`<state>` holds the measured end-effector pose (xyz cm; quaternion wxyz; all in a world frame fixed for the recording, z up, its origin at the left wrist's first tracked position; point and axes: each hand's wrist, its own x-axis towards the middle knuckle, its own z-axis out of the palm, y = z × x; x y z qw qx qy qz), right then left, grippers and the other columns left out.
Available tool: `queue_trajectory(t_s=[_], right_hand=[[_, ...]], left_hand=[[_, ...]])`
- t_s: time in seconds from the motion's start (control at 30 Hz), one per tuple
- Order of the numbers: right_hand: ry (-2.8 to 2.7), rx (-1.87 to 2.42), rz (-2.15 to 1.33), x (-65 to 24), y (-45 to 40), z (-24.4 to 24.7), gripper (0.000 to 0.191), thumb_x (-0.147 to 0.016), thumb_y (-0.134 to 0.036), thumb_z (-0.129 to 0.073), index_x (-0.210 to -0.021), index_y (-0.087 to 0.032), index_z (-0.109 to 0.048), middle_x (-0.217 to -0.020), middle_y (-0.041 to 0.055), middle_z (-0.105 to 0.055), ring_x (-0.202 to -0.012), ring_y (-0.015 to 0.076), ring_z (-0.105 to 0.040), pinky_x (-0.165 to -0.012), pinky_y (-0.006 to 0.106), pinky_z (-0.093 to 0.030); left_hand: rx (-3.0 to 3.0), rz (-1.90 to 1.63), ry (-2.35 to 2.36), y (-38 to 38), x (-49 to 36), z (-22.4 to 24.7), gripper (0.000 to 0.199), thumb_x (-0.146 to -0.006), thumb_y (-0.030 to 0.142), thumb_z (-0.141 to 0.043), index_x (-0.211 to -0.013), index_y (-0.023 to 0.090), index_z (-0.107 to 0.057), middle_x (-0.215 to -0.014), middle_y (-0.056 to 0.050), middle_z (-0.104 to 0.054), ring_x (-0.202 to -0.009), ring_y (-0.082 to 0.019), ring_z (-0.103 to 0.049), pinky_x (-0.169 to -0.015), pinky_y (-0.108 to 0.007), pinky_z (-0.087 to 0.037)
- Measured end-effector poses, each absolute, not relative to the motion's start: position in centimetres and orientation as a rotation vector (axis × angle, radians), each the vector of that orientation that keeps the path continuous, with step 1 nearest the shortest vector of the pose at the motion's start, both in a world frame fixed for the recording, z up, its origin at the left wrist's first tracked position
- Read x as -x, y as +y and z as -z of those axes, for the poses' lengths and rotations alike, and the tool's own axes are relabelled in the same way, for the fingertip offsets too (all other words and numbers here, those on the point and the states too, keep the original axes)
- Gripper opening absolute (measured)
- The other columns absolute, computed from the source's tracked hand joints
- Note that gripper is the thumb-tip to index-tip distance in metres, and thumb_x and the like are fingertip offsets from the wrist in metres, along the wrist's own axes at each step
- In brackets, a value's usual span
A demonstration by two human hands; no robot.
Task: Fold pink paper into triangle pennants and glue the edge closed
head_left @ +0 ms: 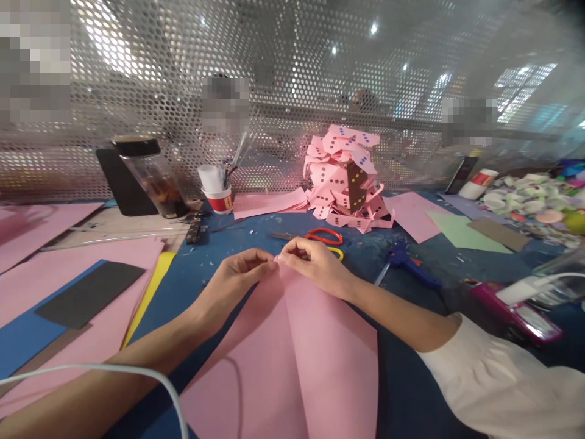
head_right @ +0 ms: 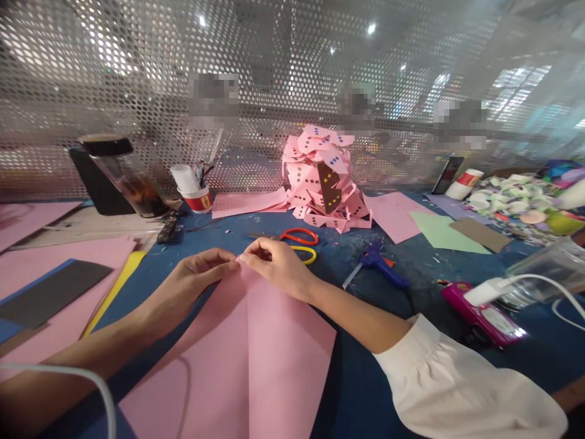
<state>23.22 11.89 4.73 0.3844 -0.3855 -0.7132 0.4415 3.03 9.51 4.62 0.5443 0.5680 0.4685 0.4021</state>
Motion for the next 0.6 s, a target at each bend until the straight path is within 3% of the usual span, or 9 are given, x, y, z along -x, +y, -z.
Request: queue_trajectory(t_s=[0.37,0.6], right_hand=[[-1.776,1.010,-1.200,-23.0,12.1,-3.9,0.020,-0.093,-0.036,-0.065,-0.089,-0.017,-0.067,-0.087,0.0009,-0.067,-0.084,0.0153,-0.062,-0.077,0.028,-0.047],[-1.878,1.194,-1.050,-23.3,12.4,-2.8,0.023,-0.096,-0.037,-0.063,-0.084,-0.017,-0.066,-0.080,0.0002,-0.067,-0.076,0.0151,-0.061,-0.071,0.028,-0.044]], left_hand=[[-1.470,-0.927,1.171,9.6,-3.1,-4.2,0.035,-0.086,0.053,-0.070,-0.091,0.018,-0.071,-0.078,0.001,-0.068,-0.067,-0.012,-0.057,-0.063,-0.022,-0.044],[-1.756,-0.971,1.309,10.1,-2.6,-3.2,0.031,-0.091,0.048,-0.062,-0.099,0.019,-0.069,-0.088,-0.004,-0.076,-0.077,-0.020,-0.071,-0.067,-0.030,-0.053]])
